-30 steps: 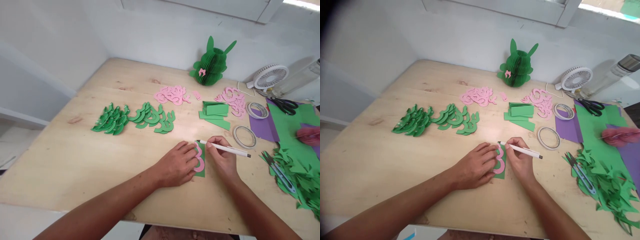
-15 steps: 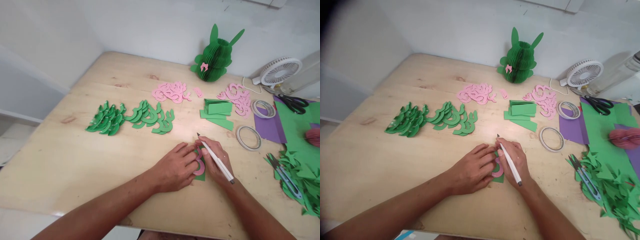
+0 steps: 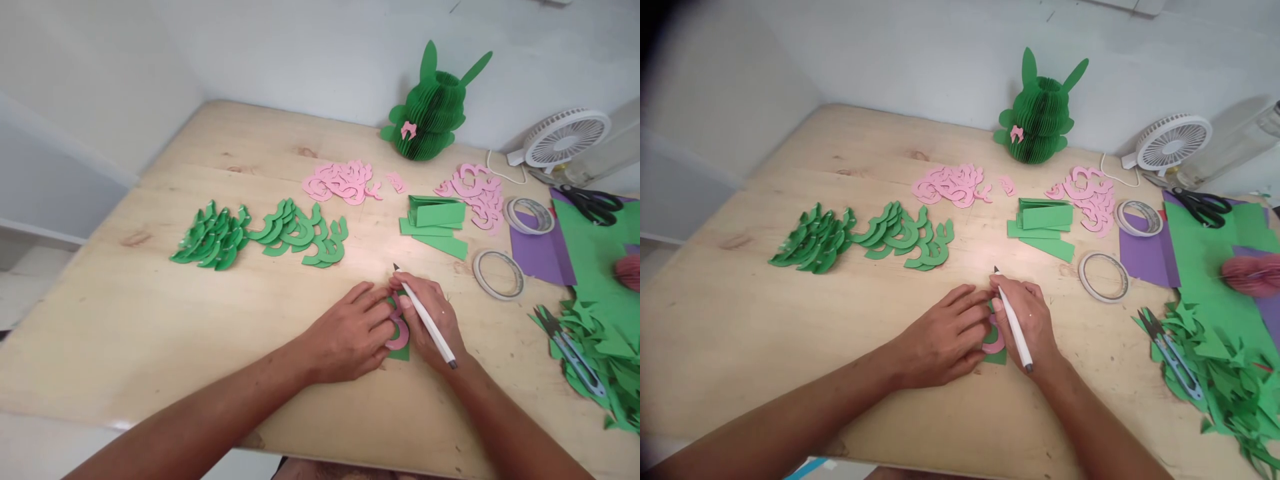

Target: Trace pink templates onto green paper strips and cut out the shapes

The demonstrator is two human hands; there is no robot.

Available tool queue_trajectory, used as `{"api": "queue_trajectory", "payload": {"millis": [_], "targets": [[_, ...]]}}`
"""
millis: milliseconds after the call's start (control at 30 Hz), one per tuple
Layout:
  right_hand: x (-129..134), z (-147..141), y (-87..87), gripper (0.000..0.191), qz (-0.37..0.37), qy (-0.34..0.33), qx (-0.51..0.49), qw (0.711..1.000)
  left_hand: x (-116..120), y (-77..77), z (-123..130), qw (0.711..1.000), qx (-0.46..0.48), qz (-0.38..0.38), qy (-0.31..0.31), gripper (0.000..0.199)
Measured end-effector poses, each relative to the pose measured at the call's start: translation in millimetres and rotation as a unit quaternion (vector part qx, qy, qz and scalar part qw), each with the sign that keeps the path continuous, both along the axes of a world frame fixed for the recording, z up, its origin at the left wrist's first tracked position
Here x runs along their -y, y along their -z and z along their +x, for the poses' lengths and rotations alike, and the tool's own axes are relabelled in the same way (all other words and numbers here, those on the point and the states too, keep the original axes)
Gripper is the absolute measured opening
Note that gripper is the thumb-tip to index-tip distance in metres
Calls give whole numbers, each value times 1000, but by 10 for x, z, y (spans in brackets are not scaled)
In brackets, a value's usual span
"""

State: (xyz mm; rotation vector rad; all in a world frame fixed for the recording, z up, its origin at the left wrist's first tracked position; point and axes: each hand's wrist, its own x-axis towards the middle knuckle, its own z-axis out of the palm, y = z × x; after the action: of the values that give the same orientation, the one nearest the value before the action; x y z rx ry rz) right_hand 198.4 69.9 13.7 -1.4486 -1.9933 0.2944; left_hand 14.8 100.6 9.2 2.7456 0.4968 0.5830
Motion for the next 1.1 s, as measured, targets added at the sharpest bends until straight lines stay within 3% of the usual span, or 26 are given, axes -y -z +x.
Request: {"api": "queue_trajectory", "payload": {"millis": [567,1100], "targets": [[-7,-12,-77,28,-35,15,-41,998,-3,-27,-8,1000,-8,-15,-2,12],[-14,1,3,29,-30,10,-48,998,19,-7,-7,998,-3,-60,-14,31]]}}
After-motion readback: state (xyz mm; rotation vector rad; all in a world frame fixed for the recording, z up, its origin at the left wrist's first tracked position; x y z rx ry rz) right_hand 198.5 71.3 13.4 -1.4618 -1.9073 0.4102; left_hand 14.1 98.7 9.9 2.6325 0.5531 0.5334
